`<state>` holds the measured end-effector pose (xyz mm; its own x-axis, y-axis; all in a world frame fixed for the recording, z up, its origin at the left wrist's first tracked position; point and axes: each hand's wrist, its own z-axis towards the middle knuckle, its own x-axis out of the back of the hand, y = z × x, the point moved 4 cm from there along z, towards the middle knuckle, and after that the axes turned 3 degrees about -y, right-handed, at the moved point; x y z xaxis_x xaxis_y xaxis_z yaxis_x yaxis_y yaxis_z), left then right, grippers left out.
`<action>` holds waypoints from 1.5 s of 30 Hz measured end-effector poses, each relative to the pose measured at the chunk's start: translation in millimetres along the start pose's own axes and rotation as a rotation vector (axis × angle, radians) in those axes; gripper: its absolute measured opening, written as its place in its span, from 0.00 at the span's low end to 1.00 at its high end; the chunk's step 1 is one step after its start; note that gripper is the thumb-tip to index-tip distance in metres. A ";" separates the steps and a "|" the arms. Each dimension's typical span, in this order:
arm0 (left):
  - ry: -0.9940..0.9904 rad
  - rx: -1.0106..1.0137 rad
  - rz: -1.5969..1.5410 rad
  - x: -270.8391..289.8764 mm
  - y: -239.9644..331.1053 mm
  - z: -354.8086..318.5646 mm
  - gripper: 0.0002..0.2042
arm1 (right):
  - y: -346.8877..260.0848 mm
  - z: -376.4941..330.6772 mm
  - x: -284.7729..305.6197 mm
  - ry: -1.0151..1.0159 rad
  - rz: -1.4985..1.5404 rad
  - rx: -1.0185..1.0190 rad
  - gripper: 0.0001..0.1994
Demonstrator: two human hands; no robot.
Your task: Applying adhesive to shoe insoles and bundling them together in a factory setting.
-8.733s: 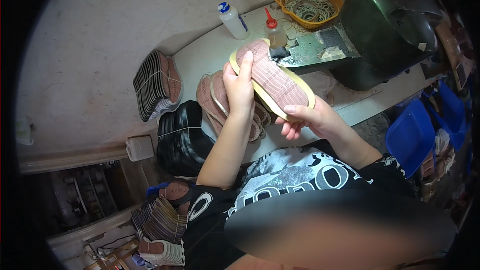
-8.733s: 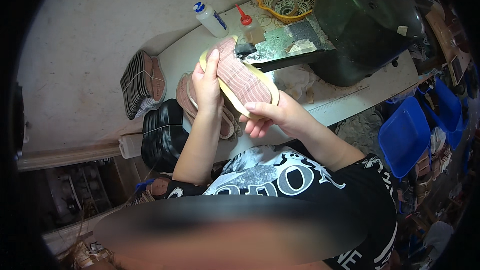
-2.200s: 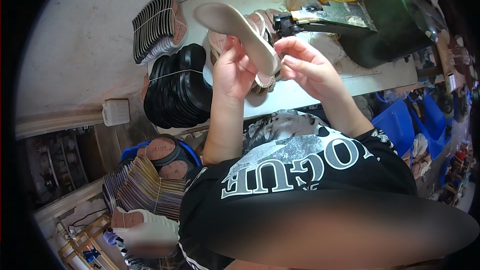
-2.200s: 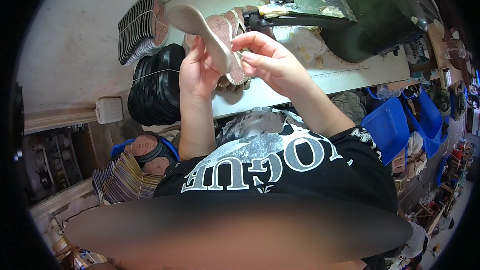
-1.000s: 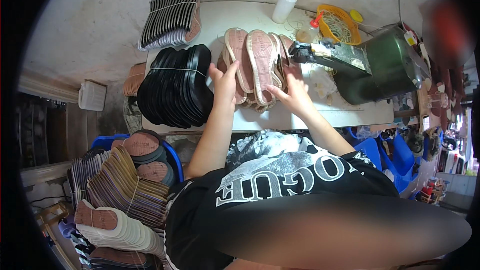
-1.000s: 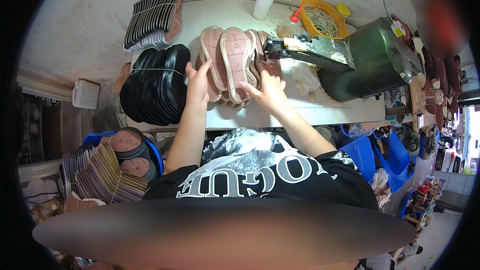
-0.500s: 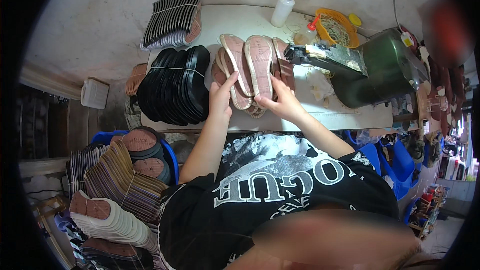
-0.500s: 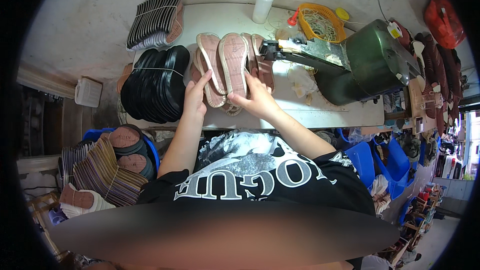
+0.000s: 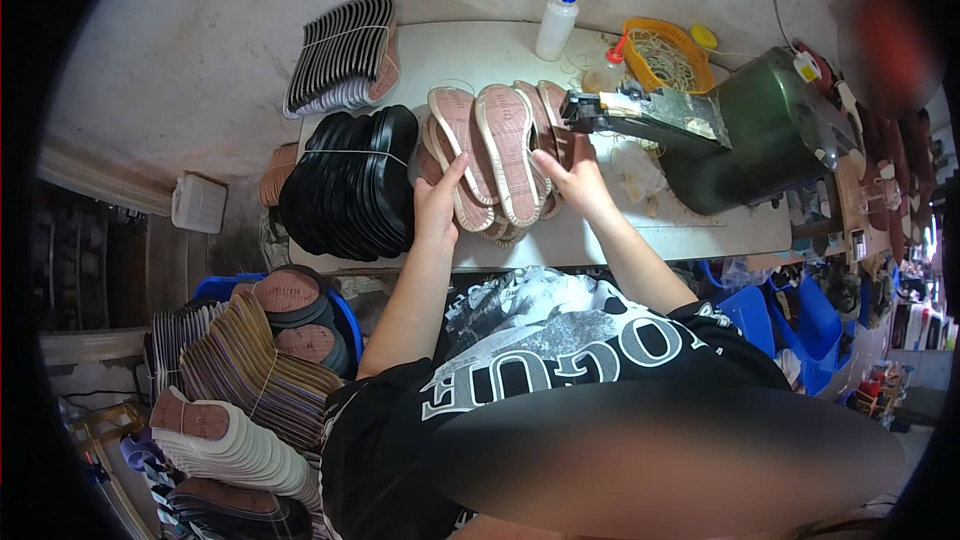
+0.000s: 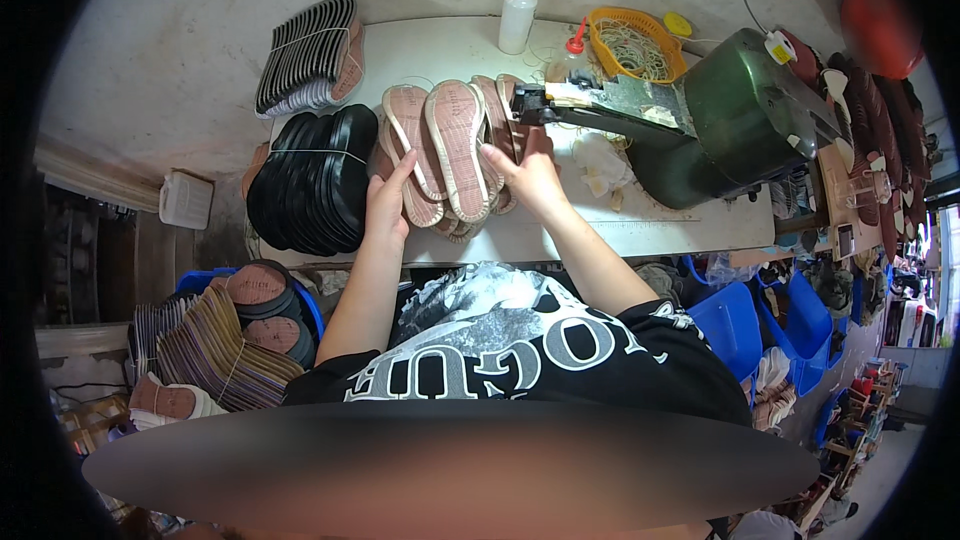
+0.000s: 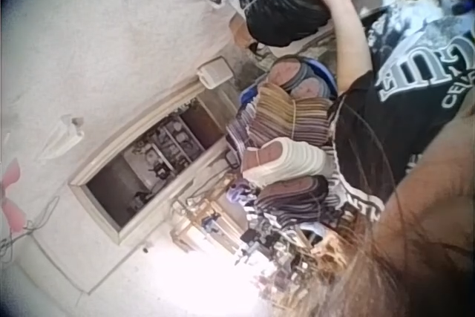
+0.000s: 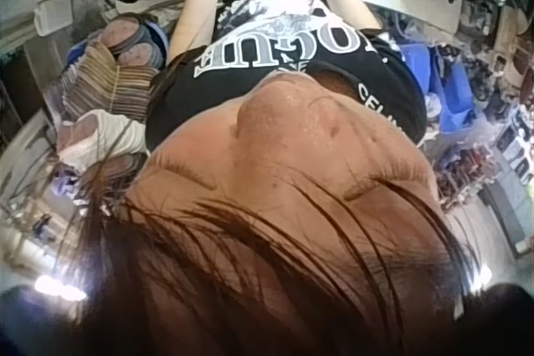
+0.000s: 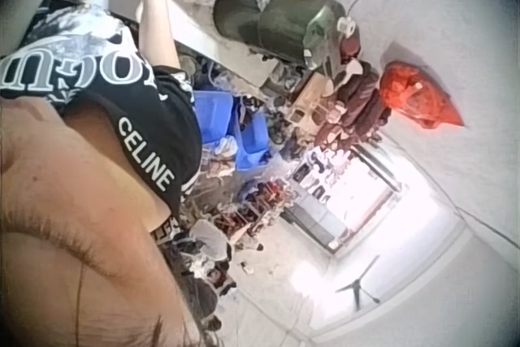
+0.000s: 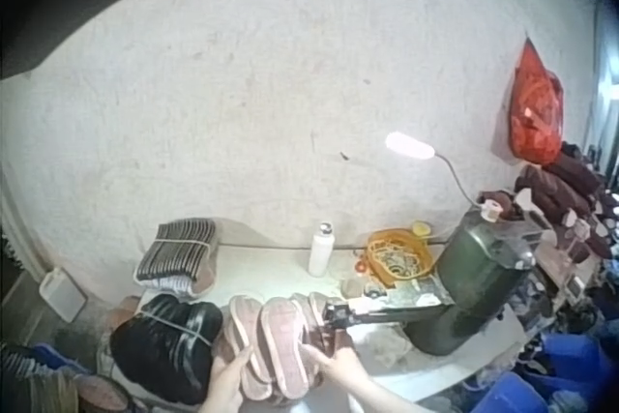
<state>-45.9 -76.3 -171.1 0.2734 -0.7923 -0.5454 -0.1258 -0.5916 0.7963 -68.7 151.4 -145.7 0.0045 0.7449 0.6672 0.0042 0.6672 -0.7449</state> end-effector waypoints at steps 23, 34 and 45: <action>-0.187 0.270 -0.155 -13.5 -24.0 -11.1 0.40 | -5.8 4.2 -14.3 -0.321 0.581 -0.106 0.50; -0.250 0.156 -0.022 -11.1 -4.1 -44.9 0.38 | -16.8 -32.8 -29.0 -0.723 1.066 -0.107 0.44; -0.236 -0.034 0.073 -34.7 42.8 -83.2 0.39 | -41.2 -42.0 -24.8 -0.881 1.126 -0.007 0.48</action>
<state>18.6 -61.7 -96.3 0.0339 -0.8481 -0.5287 -0.1040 -0.5291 0.8421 -27.0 105.2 -131.5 -0.6030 0.6299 -0.4895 0.4206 -0.2703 -0.8660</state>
